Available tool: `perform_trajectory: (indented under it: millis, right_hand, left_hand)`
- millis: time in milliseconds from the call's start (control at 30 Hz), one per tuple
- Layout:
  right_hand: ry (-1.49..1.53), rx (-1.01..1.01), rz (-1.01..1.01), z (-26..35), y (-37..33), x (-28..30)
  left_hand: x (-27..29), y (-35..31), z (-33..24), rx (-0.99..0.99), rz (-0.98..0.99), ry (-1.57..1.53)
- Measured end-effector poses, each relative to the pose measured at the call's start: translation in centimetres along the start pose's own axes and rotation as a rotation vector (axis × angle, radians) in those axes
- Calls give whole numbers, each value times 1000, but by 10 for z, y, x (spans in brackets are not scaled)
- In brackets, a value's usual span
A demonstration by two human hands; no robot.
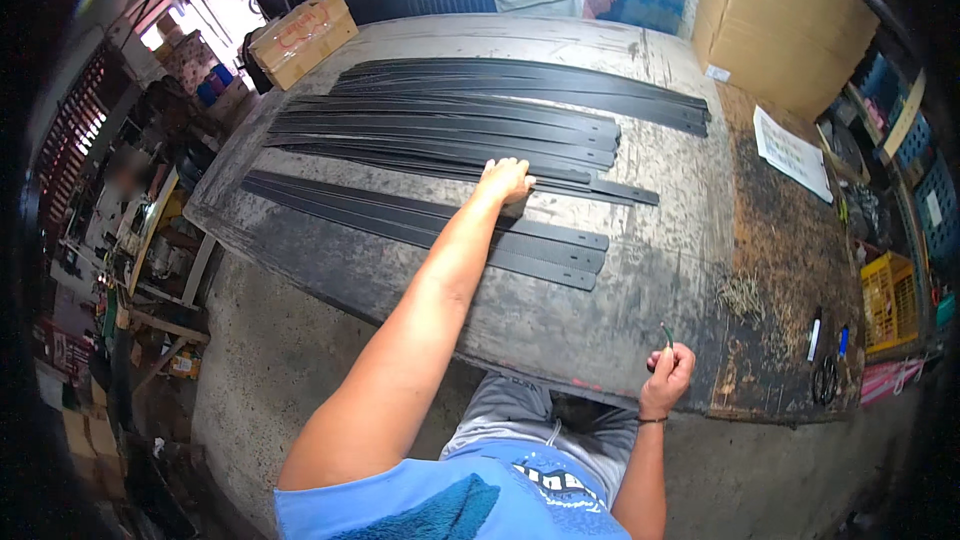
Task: The recorder assembles long black leather-like straps by attaching green wire loops and trimming edges with scissors.
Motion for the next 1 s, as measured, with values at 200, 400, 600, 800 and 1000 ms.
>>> perform_trajectory:
  millis: [200, 400, 600, 800, 1000]
  right_hand:
    - [-56, 7, -5, 8, -1, -3]
    - [15, -10, -16, 17, 2, -10]
    - [22, 15, 1, 15, 3, -5]
    - [68, 13, 17, 12, 5, -4]
    - [122, -86, -27, 6, 5, 6]
  left_hand:
    - [24, 0, 6, 62, 112, 132]
    - [52, -16, 15, -206, -142, 94]
    - [131, -79, 54, -363, -368, 4]
    - [180, -177, 84, -417, -445, 73]
    - [182, -267, 34, -674, -414, -44]
Point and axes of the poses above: each hand's wrist, its own y-axis towards the middle knuckle, its own x-axis out of the back of the hand, z = x × y, the point moved 7 cm from there along y, towards the middle knuckle, and after that the axes turned 10 degrees about x, right-handed, at the moved point
